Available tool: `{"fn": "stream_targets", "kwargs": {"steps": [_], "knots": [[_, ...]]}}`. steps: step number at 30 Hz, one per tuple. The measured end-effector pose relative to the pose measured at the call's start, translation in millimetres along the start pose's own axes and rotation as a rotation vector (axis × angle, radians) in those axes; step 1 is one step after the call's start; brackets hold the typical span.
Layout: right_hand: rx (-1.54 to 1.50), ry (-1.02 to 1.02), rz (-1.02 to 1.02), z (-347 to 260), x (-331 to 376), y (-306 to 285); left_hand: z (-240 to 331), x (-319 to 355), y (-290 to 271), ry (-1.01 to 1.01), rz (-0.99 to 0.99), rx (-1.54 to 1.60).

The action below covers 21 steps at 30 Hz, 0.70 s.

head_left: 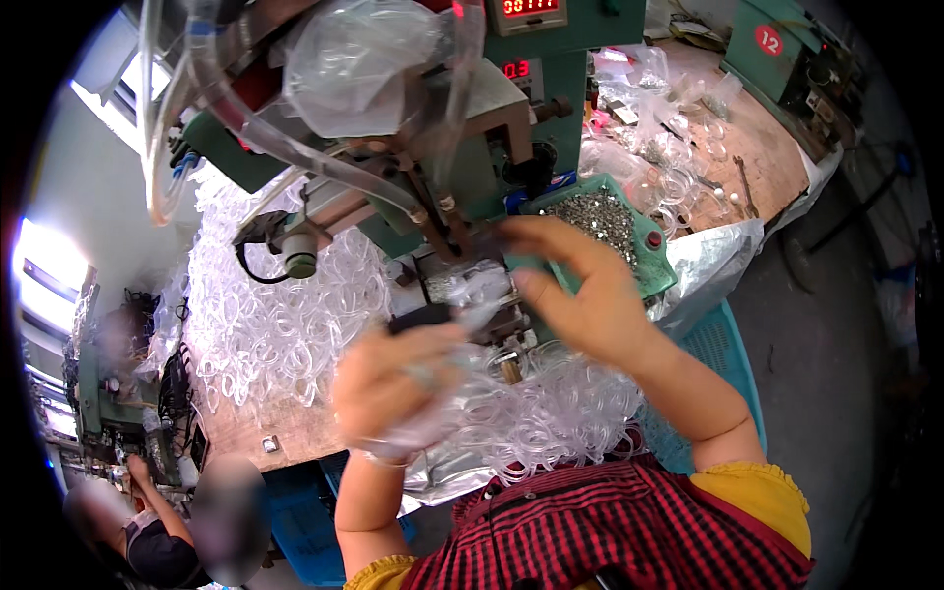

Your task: The person repeatedly picks clear plastic rings and small metal components, places them into a press machine, and removes the assembled pieces. The process is continuous and repetitive, with the person handling each item individually.

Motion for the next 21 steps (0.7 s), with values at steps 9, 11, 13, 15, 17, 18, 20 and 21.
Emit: {"fn": "stream_targets", "kwargs": {"steps": [9, 11, 13, 15, 17, 18, 20, 21], "knots": [[0.8, -0.013, 0.357, 107, 5, -45, 12, 5, 40, 0.338, -0.189, -0.193], [0.797, -0.078, 0.333, 96, -10, -31, 11, 6, 38, 0.327, -0.175, -0.186], [0.787, -0.137, 0.269, 87, -32, -11, 12, 9, 35, 0.309, -0.167, -0.162], [0.893, -0.164, 0.211, 104, -48, 3, 13, 14, 40, 0.277, -0.115, -0.148], [0.921, -0.11, 0.191, 109, -45, 5, 22, 24, 31, 0.124, -0.15, -0.118], [0.924, -0.13, 0.194, 106, -37, 2, 27, 32, 24, 0.043, -0.182, -0.119], [0.871, -0.134, 0.247, 100, -11, -16, 37, 73, 3, -0.047, -0.19, -0.266], [0.801, -0.122, 0.296, 100, -2, -25, 34, 102, -13, -0.064, -0.171, -0.375]]}}
Point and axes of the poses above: each hand's wrist, its own x-axis away from the middle knuckle, its own y-axis out of the palm, z = x × y, the point moved 3 cm from there along -x, towards the middle knuckle, and after that the axes turned 10 degrees about y, right-handed, at the moved point
